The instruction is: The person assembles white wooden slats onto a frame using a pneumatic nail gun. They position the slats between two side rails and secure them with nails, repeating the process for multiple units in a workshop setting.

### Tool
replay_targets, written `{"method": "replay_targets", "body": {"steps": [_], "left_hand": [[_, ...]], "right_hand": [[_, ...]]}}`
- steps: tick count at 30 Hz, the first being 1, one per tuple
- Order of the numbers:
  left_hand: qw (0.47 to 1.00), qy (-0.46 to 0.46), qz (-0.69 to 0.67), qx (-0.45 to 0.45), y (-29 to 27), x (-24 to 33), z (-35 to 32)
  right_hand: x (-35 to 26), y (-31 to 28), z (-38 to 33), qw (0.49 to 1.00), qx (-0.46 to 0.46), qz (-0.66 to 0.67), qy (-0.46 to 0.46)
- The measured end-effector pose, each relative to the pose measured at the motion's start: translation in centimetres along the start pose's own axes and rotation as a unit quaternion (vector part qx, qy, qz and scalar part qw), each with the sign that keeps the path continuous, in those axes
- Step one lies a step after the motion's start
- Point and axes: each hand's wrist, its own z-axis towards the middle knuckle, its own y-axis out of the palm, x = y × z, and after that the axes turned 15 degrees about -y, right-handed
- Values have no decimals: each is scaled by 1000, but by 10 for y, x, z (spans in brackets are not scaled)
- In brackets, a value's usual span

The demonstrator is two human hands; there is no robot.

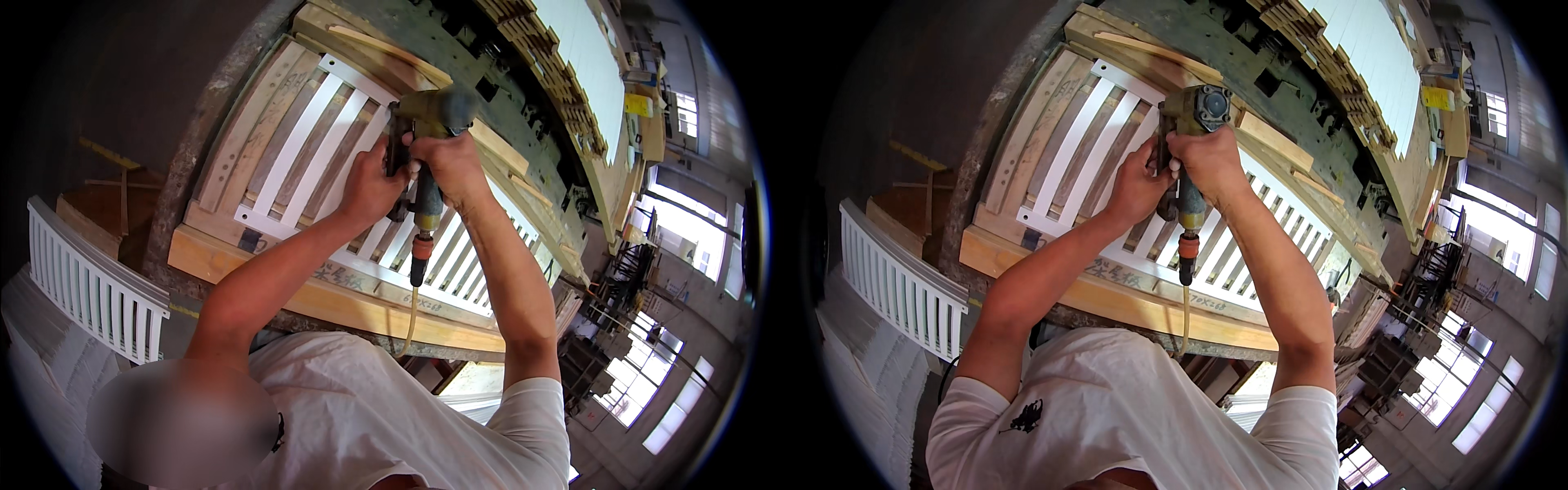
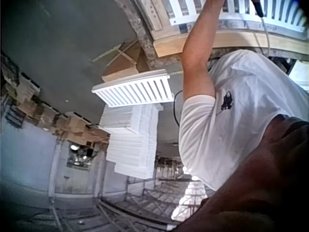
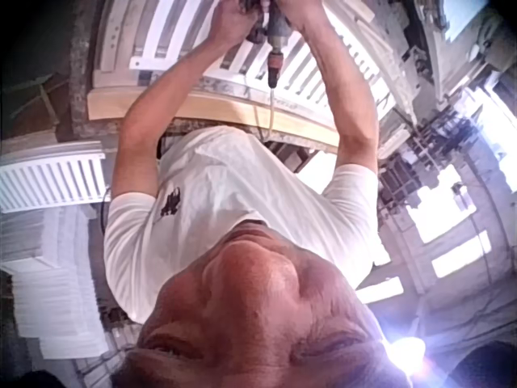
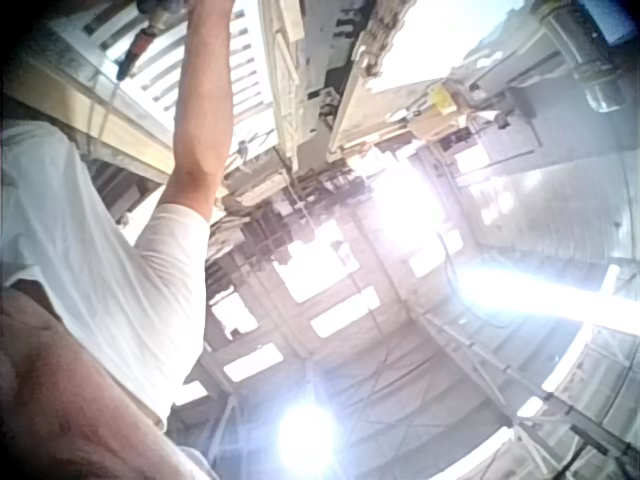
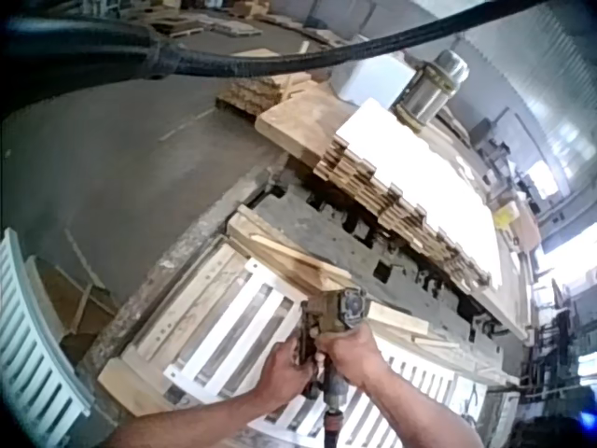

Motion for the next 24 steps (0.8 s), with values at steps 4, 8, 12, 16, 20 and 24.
{"method": "replay_targets", "body": {"steps": [4,8,12,16,20,24], "left_hand": [[998,-8,68,16,-10,6,2],[996,-14,75,40,-21,7,6],[998,-29,39,47,-23,11,8],[998,-26,39,45,-23,10,8],[998,-11,30,49,-24,6,9],[999,-12,-8,44,-24,9,10]], "right_hand": [[1,5,5,999,-16,18,-22],[-16,17,12,999,-35,8,-8],[-20,23,15,999,-38,1,-4],[-22,24,15,999,-41,-28,-10],[-22,29,14,999,-33,-27,-8],[-25,28,16,998,-40,-51,-10]]}}
